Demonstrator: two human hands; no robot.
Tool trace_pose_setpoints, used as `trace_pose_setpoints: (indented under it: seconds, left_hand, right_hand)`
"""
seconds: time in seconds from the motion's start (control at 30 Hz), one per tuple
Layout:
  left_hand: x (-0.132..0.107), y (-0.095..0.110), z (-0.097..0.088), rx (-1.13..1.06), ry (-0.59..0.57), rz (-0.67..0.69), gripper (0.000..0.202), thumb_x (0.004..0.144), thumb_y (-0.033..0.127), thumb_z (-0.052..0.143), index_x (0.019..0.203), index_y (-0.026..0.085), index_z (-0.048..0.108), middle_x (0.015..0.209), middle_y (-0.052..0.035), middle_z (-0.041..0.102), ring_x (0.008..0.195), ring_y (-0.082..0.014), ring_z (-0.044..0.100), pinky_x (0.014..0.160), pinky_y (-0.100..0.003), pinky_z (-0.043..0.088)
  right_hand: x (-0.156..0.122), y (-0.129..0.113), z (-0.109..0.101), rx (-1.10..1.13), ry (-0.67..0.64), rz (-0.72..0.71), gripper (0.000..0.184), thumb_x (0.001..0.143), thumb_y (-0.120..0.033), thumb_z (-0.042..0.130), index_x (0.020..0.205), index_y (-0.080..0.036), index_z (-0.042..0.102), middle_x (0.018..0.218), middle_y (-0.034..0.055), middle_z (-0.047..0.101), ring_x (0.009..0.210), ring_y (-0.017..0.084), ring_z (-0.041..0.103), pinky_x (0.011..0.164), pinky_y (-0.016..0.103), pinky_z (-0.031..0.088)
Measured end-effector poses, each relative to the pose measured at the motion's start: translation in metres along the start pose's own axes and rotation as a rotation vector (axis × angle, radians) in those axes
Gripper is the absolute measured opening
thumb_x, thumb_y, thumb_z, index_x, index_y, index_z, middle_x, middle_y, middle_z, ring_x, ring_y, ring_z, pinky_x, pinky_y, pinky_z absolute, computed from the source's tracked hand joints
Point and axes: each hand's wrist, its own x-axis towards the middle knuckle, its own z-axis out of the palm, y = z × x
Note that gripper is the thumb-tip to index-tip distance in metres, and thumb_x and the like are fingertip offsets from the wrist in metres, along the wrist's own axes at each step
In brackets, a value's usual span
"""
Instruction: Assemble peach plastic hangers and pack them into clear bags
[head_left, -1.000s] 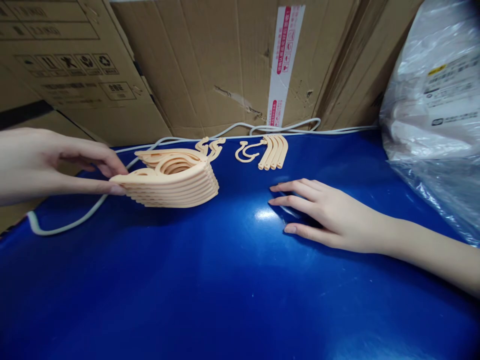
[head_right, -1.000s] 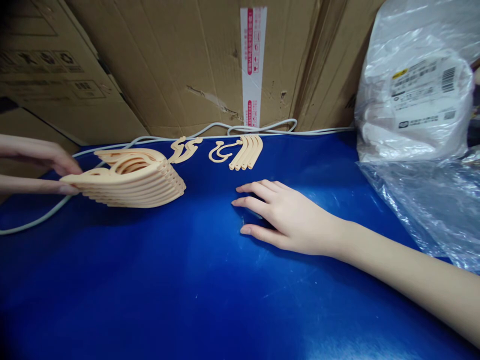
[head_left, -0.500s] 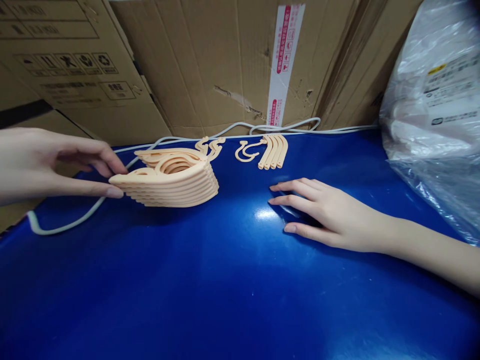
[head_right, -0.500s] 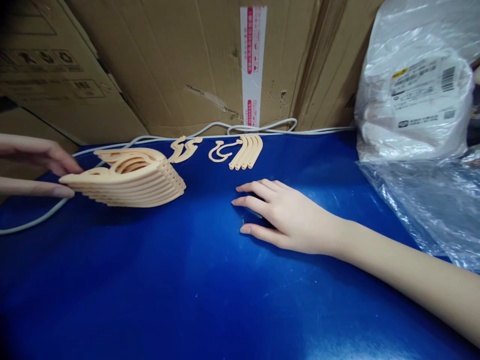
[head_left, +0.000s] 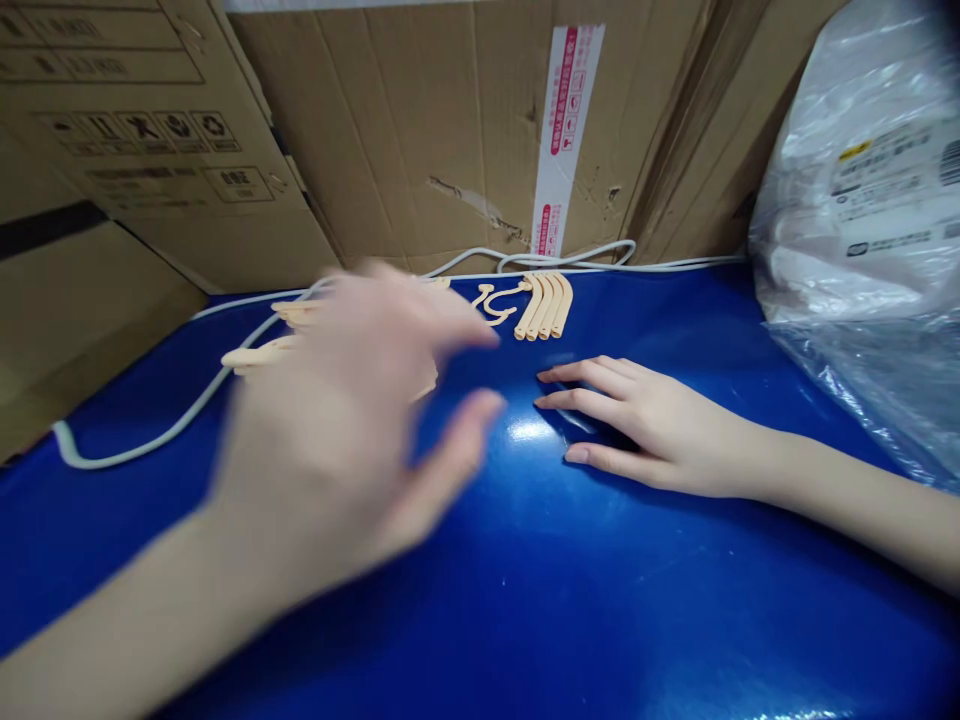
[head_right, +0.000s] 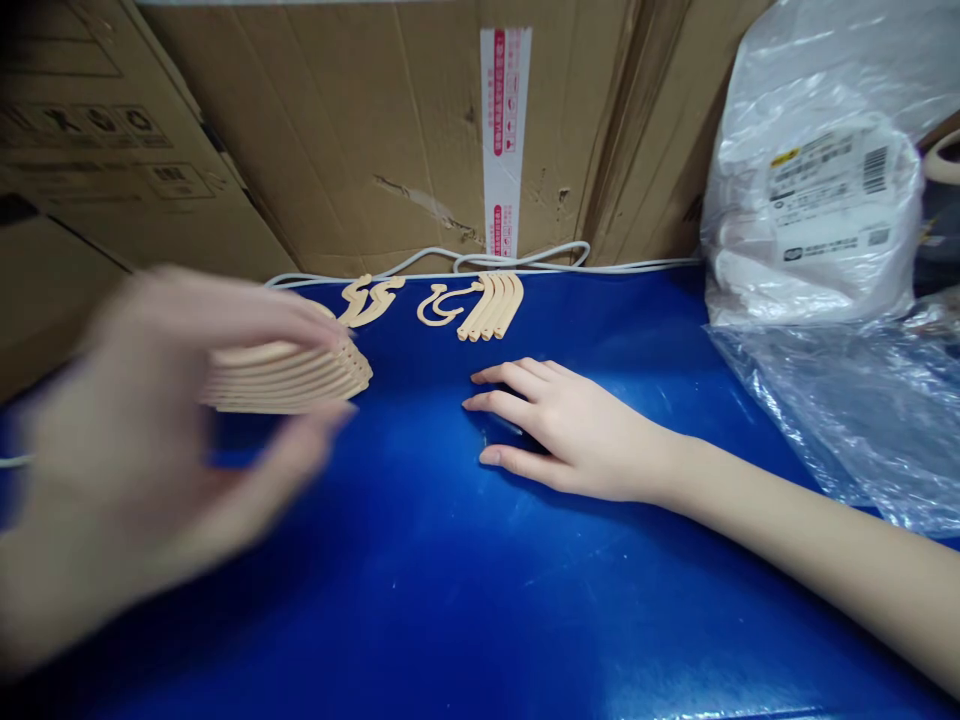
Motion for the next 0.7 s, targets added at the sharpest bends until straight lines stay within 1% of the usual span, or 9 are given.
trace_pose_setpoints:
  seconds: [0.03, 0.1, 0.17, 0.23, 0.33, 0.4, 0.5, 0.63, 0.7]
  left_hand:
    - [0.002, 0.011, 0.007, 0.042, 0.000, 0.107, 0.036, 0.096, 0.026, 0.058, 0.128, 0.009, 0.055, 0.123, -0.0140, 0.063, 0.117, -0.0284, 0.057, 0.103, -0.046, 0.047]
    - [0.004, 0.023, 0.024, 0.041, -0.095, 0.200, 0.026, 0.098, 0.020, 0.052, 0.120, 0.008, 0.059, 0.120, -0.0132, 0.066, 0.113, -0.0263, 0.060, 0.098, -0.040, 0.050]
    - [0.002, 0.021, 0.040, -0.032, -0.181, 0.236, 0.028, 0.098, 0.022, 0.052, 0.121, 0.008, 0.060, 0.125, -0.0141, 0.065, 0.122, -0.0275, 0.058, 0.102, -0.041, 0.049]
    - [-0.001, 0.012, 0.050, -0.123, -0.253, 0.195, 0.034, 0.099, 0.027, 0.052, 0.127, 0.009, 0.057, 0.133, -0.0152, 0.062, 0.129, -0.0277, 0.053, 0.108, -0.042, 0.047]
    - [-0.005, 0.001, 0.052, -0.193, -0.349, 0.113, 0.041, 0.100, 0.034, 0.051, 0.135, 0.012, 0.053, 0.143, -0.0152, 0.056, 0.136, -0.0273, 0.050, 0.111, -0.044, 0.045]
    - [-0.007, -0.001, 0.050, -0.205, -0.401, 0.099, 0.042, 0.101, 0.036, 0.049, 0.137, 0.014, 0.054, 0.146, -0.0141, 0.054, 0.137, -0.0277, 0.049, 0.112, -0.046, 0.044]
    - [-0.008, 0.001, 0.049, -0.207, -0.421, 0.091, 0.043, 0.102, 0.038, 0.047, 0.137, 0.015, 0.055, 0.147, -0.0133, 0.054, 0.137, -0.0281, 0.049, 0.112, -0.048, 0.043]
    - [-0.009, 0.001, 0.049, -0.211, -0.424, 0.087, 0.043, 0.102, 0.038, 0.046, 0.136, 0.014, 0.056, 0.146, -0.0126, 0.055, 0.137, -0.0273, 0.049, 0.113, -0.047, 0.042]
    - [-0.009, 0.001, 0.050, -0.215, -0.430, 0.086, 0.043, 0.102, 0.038, 0.046, 0.136, 0.014, 0.056, 0.146, -0.0120, 0.055, 0.137, -0.0269, 0.049, 0.114, -0.047, 0.041]
  right_hand:
    - [0.000, 0.000, 0.000, 0.006, 0.002, -0.002, 0.045, 0.099, -0.046, 0.051, 0.133, -0.018, 0.058, 0.140, 0.0155, 0.057, 0.121, 0.028, 0.057, 0.102, 0.048, 0.046]
    - [0.000, 0.002, 0.000, 0.022, 0.007, -0.004, 0.043, 0.099, -0.044, 0.051, 0.132, -0.018, 0.059, 0.139, 0.0153, 0.057, 0.123, 0.028, 0.057, 0.103, 0.047, 0.046]
    - [0.000, 0.004, 0.001, 0.047, 0.004, -0.001, 0.038, 0.100, -0.040, 0.050, 0.130, -0.018, 0.060, 0.139, 0.0143, 0.057, 0.124, 0.026, 0.056, 0.106, 0.046, 0.044]
    - [0.000, 0.005, 0.001, 0.090, 0.004, 0.002, 0.033, 0.101, -0.035, 0.048, 0.128, -0.018, 0.060, 0.137, 0.0131, 0.058, 0.126, 0.024, 0.055, 0.108, 0.043, 0.044]
    - [0.001, 0.008, 0.001, 0.128, 0.060, 0.037, 0.040, 0.100, -0.034, 0.049, 0.136, -0.017, 0.054, 0.140, 0.0143, 0.056, 0.130, 0.023, 0.053, 0.110, 0.042, 0.044]
    - [0.003, 0.010, 0.001, 0.089, 0.111, 0.071, 0.048, 0.099, -0.036, 0.052, 0.142, -0.017, 0.047, 0.143, 0.0158, 0.054, 0.133, 0.026, 0.051, 0.111, 0.044, 0.043]
    - [0.010, 0.016, -0.001, 0.005, 0.151, 0.110, 0.049, 0.098, -0.039, 0.051, 0.140, -0.014, 0.045, 0.142, 0.0180, 0.056, 0.132, 0.029, 0.052, 0.111, 0.049, 0.043]
    - [0.019, 0.028, 0.000, -0.078, 0.103, 0.180, 0.054, 0.099, -0.045, 0.045, 0.136, -0.006, 0.042, 0.138, 0.0249, 0.057, 0.130, 0.034, 0.053, 0.108, 0.053, 0.043]
    - [0.021, 0.033, 0.002, -0.100, 0.064, 0.203, 0.057, 0.099, -0.049, 0.042, 0.137, -0.007, 0.041, 0.137, 0.0248, 0.058, 0.130, 0.035, 0.053, 0.109, 0.054, 0.041]
